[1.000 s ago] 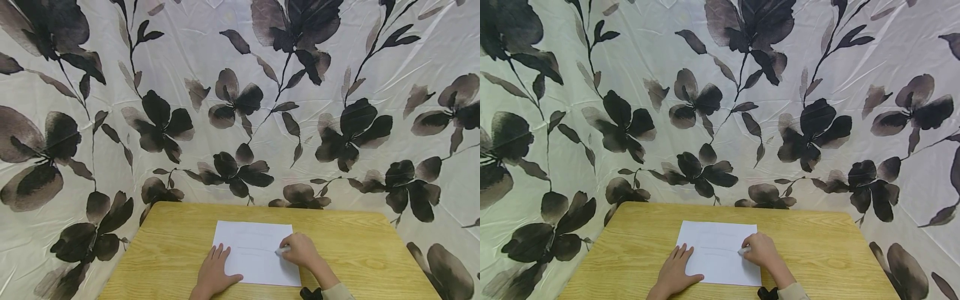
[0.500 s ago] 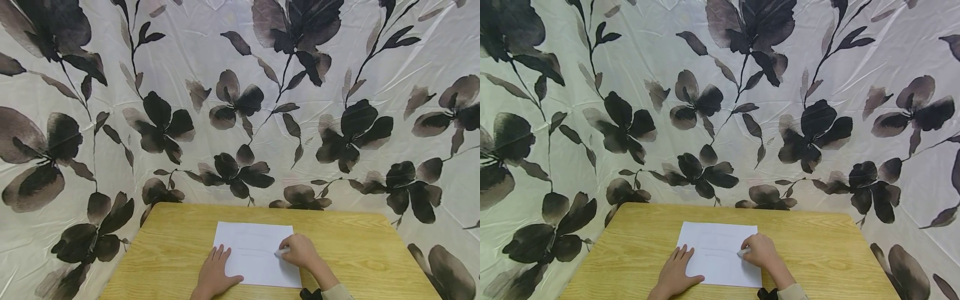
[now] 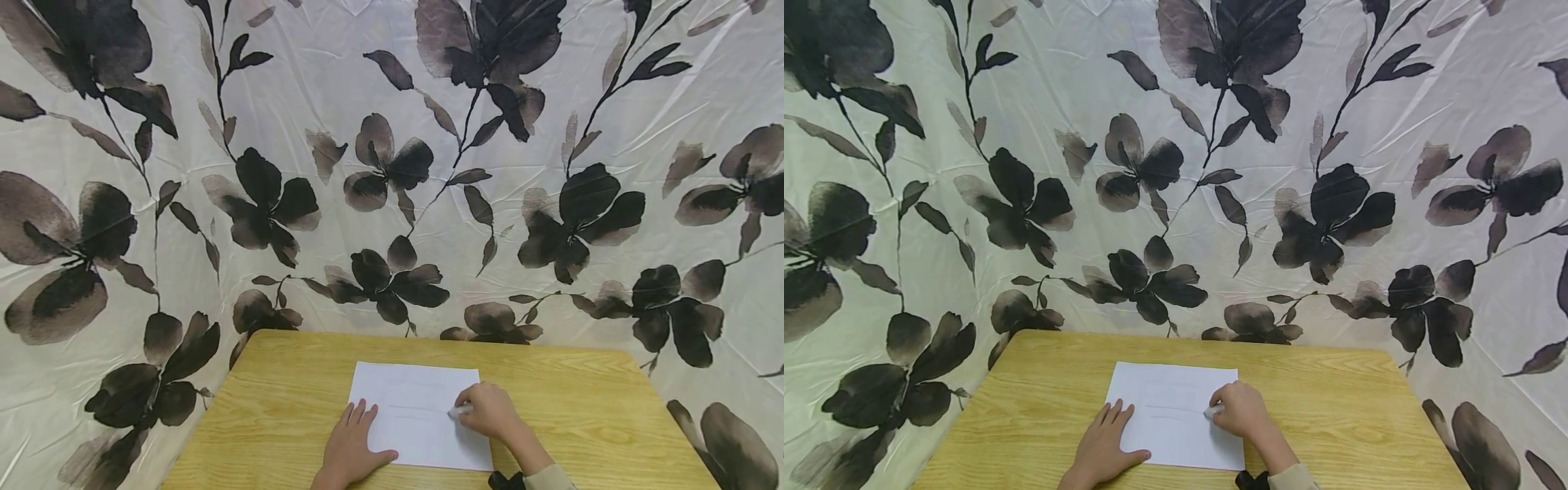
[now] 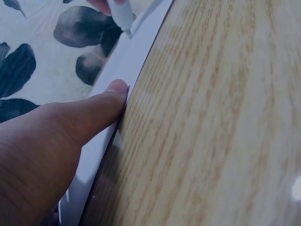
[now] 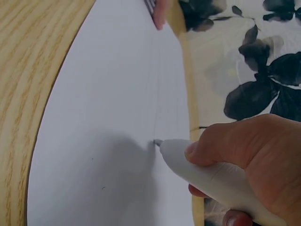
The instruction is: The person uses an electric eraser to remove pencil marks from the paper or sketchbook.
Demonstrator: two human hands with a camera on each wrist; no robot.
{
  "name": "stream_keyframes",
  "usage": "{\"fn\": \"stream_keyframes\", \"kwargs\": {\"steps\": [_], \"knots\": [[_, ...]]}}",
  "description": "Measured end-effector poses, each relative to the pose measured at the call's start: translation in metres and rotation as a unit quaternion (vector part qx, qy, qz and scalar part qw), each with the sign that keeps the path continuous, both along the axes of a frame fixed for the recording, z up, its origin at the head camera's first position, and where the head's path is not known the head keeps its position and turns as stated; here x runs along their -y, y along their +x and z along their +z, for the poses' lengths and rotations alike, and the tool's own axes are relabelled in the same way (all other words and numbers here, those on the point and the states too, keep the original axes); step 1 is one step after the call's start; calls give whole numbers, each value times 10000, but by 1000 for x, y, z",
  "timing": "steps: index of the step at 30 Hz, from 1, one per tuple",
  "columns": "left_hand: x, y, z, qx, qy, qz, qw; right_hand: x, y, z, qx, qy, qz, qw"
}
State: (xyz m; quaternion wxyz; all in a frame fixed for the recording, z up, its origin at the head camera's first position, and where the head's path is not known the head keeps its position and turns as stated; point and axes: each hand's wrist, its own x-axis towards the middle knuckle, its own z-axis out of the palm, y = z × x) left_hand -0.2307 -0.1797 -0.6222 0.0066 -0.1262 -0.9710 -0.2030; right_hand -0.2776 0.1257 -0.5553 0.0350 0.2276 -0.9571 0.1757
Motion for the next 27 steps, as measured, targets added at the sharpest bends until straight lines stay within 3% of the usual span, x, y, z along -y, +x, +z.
{"fn": "stream_keyframes", "kwargs": {"steps": [7,13,17,27], "knots": [[1,-1,0,-123,11,-44,9999,3,-2,1,-1,-35,48,10000],[1,3,-5,-24,-38,-118,9999,4,3,-2,228,-66,57,9997],[1,2,-9,-29,-91,-100,9999,5,3,-2,157,-65,45,9998],[1,-1,-4,-198,-28,-7,9998,7,-1,3,28,-2,-14,10000]]}}
